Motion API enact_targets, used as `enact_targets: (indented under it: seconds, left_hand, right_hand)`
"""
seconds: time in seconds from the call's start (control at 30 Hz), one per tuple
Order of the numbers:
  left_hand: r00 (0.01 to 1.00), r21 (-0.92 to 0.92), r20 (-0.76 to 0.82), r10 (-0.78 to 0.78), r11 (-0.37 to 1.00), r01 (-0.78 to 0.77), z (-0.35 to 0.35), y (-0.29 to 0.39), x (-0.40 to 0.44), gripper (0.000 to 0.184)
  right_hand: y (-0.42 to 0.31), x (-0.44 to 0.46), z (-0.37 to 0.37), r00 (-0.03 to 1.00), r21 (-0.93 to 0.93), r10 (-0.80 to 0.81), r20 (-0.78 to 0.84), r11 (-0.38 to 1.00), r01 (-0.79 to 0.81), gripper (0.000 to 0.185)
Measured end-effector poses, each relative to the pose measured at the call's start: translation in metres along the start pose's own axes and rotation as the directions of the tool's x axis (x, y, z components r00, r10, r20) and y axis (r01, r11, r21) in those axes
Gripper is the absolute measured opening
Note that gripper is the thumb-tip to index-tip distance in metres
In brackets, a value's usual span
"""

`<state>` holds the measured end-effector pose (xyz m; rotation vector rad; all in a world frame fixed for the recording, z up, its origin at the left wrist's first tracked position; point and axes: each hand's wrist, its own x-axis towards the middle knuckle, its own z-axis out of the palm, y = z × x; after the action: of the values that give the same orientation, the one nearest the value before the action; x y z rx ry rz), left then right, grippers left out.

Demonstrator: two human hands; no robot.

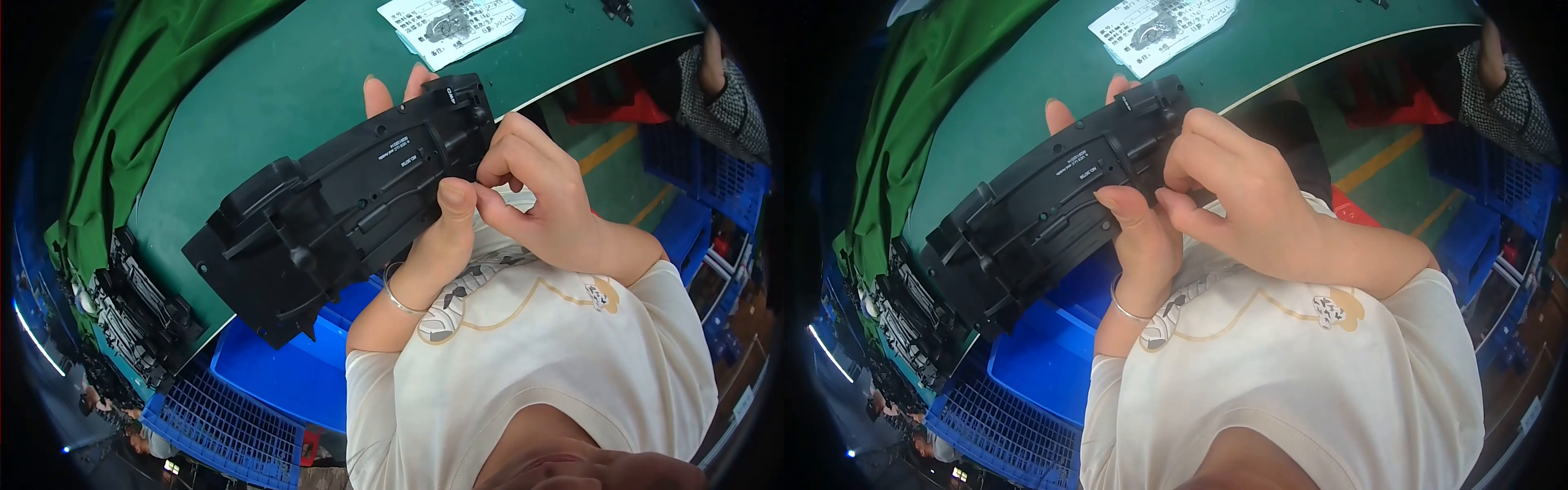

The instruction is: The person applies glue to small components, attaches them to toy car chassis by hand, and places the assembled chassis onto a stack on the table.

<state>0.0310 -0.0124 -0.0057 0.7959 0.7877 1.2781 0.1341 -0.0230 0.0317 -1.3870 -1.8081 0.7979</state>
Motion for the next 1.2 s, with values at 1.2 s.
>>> enact_targets:
  seconds: [1.2]
  left_hand:
    - [0.954,0.548,0.181,-0.239,0.830,0.104,-0.044,0.042,-0.042,0.086]
  right_hand:
    - [0.027,0.017,-0.018,0.858,0.799,0.307,0.413,0.331,-0.503,0.029]
